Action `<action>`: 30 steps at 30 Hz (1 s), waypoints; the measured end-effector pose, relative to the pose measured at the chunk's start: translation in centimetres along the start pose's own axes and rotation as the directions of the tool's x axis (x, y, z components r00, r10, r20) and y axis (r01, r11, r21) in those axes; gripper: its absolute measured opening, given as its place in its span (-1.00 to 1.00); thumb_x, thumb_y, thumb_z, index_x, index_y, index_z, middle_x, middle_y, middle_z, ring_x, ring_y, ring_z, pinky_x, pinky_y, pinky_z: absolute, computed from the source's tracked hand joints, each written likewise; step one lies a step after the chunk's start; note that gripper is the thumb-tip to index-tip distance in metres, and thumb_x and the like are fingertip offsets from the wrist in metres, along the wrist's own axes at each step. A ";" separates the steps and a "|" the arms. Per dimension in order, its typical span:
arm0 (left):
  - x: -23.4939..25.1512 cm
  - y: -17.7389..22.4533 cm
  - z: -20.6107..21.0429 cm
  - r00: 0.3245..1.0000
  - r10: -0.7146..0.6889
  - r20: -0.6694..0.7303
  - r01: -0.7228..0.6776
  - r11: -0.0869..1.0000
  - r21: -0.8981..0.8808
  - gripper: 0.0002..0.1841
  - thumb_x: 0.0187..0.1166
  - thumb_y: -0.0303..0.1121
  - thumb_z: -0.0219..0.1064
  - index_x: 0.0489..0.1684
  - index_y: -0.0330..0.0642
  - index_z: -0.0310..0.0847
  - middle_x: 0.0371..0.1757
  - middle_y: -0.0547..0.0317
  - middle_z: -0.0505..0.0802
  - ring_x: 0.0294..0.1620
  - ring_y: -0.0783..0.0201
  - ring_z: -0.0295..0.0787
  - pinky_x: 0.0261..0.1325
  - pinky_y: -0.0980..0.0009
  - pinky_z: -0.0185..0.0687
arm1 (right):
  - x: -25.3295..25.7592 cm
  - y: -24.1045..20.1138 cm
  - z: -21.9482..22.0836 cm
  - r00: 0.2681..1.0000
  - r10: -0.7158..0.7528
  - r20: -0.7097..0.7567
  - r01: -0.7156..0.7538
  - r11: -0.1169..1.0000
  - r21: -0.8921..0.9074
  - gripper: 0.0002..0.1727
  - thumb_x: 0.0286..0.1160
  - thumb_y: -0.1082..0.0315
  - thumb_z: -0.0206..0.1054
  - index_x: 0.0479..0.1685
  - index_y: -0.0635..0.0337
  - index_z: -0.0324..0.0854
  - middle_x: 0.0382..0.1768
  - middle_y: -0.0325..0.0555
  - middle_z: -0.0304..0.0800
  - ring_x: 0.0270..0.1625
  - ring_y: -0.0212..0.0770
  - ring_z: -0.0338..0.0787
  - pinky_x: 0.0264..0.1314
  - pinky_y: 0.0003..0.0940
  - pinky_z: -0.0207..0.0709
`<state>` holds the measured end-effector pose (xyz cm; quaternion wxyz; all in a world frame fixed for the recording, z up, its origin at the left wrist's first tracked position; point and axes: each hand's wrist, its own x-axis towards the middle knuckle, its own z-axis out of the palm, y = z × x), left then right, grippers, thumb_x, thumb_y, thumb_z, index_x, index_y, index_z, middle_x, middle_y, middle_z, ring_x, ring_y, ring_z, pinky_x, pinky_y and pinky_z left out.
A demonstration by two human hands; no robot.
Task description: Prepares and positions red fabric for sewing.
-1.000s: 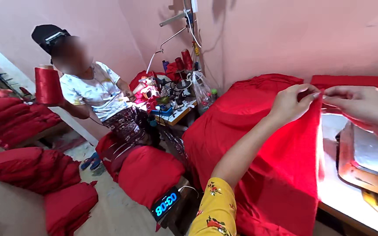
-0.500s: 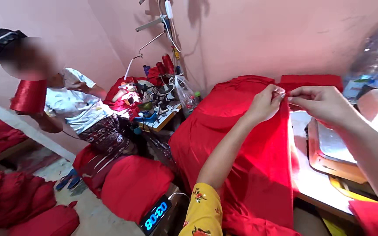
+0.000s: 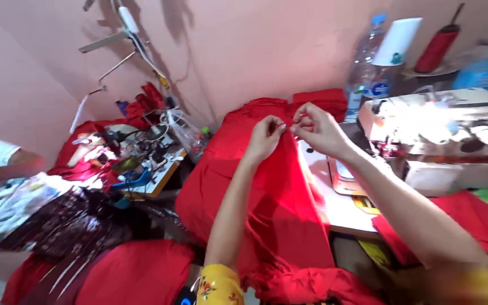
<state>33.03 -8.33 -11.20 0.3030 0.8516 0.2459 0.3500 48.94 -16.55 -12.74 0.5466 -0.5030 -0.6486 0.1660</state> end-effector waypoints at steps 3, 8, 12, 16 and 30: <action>-0.2 -0.4 0.1 0.999 -0.013 -0.053 0.013 1.000 0.006 -0.84 0.64 -0.49 0.28 -0.07 -0.48 0.65 -0.29 0.01 0.74 -0.28 0.37 0.65 -0.07 0.41 0.59 | 0.1 0.1 0.2 1.000 0.000 0.005 0.000 1.000 0.014 -0.69 0.57 0.52 0.29 0.22 0.43 0.43 -0.15 0.14 0.80 -0.19 -0.11 0.86 -0.06 -0.11 0.75; -0.4 -1.1 -0.3 0.998 0.037 -0.059 -0.039 0.999 -0.023 -0.86 0.62 -0.48 0.31 -0.14 -0.43 0.67 -0.31 0.08 0.74 -0.30 0.44 0.63 -0.10 0.47 0.58 | 0.1 0.2 0.6 0.999 -0.048 0.001 0.048 0.998 -0.029 -0.74 0.58 0.52 0.27 0.18 0.38 0.46 -0.19 0.08 0.79 -0.24 -0.17 0.84 -0.15 -0.19 0.71; -1.3 0.0 -0.4 0.994 0.072 -0.076 -0.068 0.996 0.055 -0.78 0.69 -0.48 0.20 -0.01 -0.52 0.66 -0.06 -0.20 0.81 -0.03 0.12 0.78 0.15 0.18 0.67 | -0.7 0.6 0.8 0.986 -0.168 -0.019 0.164 0.978 -0.130 -0.77 0.63 0.46 0.27 0.16 0.31 0.50 -0.12 0.12 0.77 -0.23 -0.07 0.82 -0.18 -0.08 0.73; -3.0 3.3 -1.0 0.997 0.022 -0.071 -0.010 0.986 0.166 -0.75 0.77 -0.55 0.07 0.09 -0.58 0.62 0.11 -0.36 0.78 0.13 -0.08 0.77 0.27 0.09 0.65 | -0.5 1.0 1.8 0.978 -0.190 -0.084 0.173 0.970 -0.171 -0.76 0.58 0.45 0.25 0.09 0.45 0.53 -0.11 0.24 0.73 -0.10 0.04 0.80 0.00 0.06 0.69; -2.8 4.3 -1.0 0.987 0.072 -0.145 -0.066 0.997 0.049 -0.84 0.65 -0.60 0.24 -0.08 -0.59 0.69 -0.08 -0.27 0.81 -0.05 0.04 0.74 0.07 0.18 0.63 | -1.8 1.3 3.2 0.968 -0.147 -0.205 0.127 0.986 -0.108 -0.69 0.45 0.33 0.28 0.01 0.42 0.55 -0.21 0.09 0.68 -0.31 -0.35 0.63 -0.21 -0.38 0.52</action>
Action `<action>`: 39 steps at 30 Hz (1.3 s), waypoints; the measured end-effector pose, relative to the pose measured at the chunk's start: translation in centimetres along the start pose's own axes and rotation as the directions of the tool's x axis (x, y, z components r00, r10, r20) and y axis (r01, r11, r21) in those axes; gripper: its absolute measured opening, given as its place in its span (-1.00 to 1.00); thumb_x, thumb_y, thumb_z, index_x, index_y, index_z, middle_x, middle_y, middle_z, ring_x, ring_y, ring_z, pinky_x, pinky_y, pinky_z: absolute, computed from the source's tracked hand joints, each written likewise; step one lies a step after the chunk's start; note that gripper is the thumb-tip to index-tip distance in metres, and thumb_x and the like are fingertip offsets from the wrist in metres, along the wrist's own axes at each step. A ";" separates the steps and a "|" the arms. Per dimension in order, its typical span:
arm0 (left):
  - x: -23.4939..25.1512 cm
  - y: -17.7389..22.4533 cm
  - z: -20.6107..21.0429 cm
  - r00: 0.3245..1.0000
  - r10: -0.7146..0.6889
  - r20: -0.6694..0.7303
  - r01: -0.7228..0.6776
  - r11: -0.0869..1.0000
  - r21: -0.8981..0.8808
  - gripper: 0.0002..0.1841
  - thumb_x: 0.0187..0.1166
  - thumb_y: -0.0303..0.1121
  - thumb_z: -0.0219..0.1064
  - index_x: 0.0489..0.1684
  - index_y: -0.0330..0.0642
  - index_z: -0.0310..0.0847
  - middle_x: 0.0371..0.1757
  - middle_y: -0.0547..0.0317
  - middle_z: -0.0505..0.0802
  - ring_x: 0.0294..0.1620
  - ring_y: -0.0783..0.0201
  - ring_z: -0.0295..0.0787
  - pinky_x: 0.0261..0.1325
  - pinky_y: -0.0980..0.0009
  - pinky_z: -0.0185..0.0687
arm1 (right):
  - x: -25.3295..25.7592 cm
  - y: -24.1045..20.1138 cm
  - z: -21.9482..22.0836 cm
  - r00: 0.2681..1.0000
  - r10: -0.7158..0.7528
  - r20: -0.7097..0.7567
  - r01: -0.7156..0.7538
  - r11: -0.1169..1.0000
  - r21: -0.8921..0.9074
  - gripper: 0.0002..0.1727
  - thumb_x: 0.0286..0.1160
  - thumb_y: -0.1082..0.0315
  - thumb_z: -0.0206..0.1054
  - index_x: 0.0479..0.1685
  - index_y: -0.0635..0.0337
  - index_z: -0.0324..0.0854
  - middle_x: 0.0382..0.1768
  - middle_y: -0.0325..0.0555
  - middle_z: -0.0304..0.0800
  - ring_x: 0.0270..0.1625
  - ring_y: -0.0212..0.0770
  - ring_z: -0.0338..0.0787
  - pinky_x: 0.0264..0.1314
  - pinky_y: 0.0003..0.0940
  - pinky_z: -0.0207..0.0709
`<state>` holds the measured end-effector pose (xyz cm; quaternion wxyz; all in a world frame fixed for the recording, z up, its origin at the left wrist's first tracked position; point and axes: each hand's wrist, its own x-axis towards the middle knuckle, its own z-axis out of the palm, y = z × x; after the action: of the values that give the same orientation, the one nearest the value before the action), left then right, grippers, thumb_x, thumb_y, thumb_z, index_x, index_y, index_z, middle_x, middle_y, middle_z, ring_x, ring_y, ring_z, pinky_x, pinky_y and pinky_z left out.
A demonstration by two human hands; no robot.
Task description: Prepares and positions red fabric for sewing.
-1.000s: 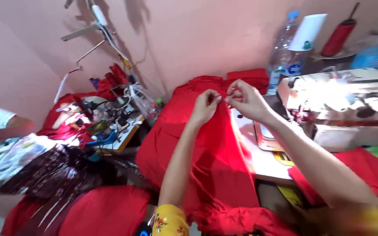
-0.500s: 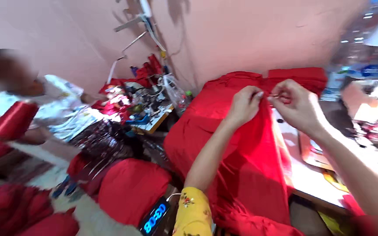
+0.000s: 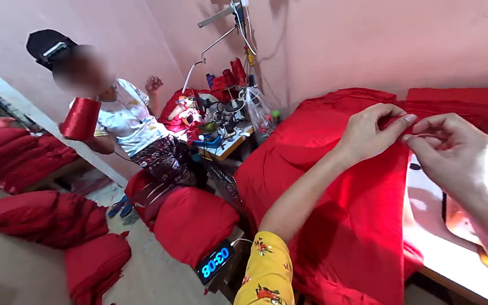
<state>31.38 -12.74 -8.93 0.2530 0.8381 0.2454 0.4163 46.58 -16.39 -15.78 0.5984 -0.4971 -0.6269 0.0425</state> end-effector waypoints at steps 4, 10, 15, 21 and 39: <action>0.1 -0.6 0.4 0.999 0.044 -0.025 -0.044 0.999 -0.008 -0.85 0.63 -0.62 0.23 -0.12 -0.60 0.70 -0.10 -0.25 0.81 -0.07 0.07 0.74 0.05 0.22 0.63 | -0.4 0.6 0.6 0.999 0.046 -0.022 -0.046 0.999 0.013 -0.73 0.45 0.36 0.33 -0.04 0.42 0.56 -0.22 0.06 0.66 -0.39 -0.40 0.56 -0.29 -0.42 0.48; 0.0 -0.5 0.4 0.999 0.012 -0.043 -0.013 0.999 -0.036 -0.82 0.66 -0.61 0.20 -0.05 -0.59 0.68 -0.04 -0.25 0.80 -0.03 0.07 0.73 0.05 0.21 0.63 | -2.4 1.2 1.3 0.997 0.061 -0.051 -0.059 0.998 0.031 -0.64 0.51 0.21 0.34 -0.12 0.45 0.63 -0.32 0.00 0.68 -0.38 -0.54 0.54 -0.28 -0.60 0.42; 0.2 -0.7 0.3 0.997 0.006 -0.077 -0.008 1.000 -0.027 -0.82 0.68 -0.59 0.19 -0.03 -0.56 0.68 -0.06 -0.23 0.81 -0.04 0.07 0.73 0.04 0.23 0.62 | -6.8 4.9 2.3 0.988 0.101 -0.115 -0.088 0.990 0.108 -0.59 0.52 0.12 0.44 -0.22 0.42 0.72 -0.36 -0.11 0.77 -0.41 -0.67 0.57 -0.33 -0.77 0.45; 1.6 -3.4 1.6 0.972 0.116 -0.203 -0.134 0.988 -0.079 -0.87 0.54 -0.59 0.35 -0.17 -0.51 0.79 -0.19 -0.15 0.86 -0.08 0.15 0.79 0.09 0.24 0.67 | -9.9 3.8 1.2 0.972 0.228 -0.046 -0.224 0.970 0.091 -0.59 0.54 0.13 0.35 -0.17 0.44 0.69 -0.31 -0.13 0.79 -0.31 -0.74 0.66 -0.23 -0.81 0.52; 3.0 -4.3 2.3 0.921 0.158 -0.357 -0.168 0.986 0.003 -0.87 0.53 -0.55 0.36 -0.19 -0.46 0.80 -0.18 -0.12 0.87 -0.11 0.16 0.79 0.03 0.22 0.68 | -9.5 0.7 -0.9 0.987 0.136 -0.081 -0.122 0.979 0.161 -0.76 0.35 0.38 0.48 -0.33 0.49 0.72 -0.33 -0.19 0.83 -0.24 -0.78 0.71 -0.08 -0.83 0.60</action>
<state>33.94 -8.16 -11.13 0.1805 0.7628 0.2108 0.5840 45.67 -22.90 -22.74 0.6594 -0.4900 -0.5600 0.1072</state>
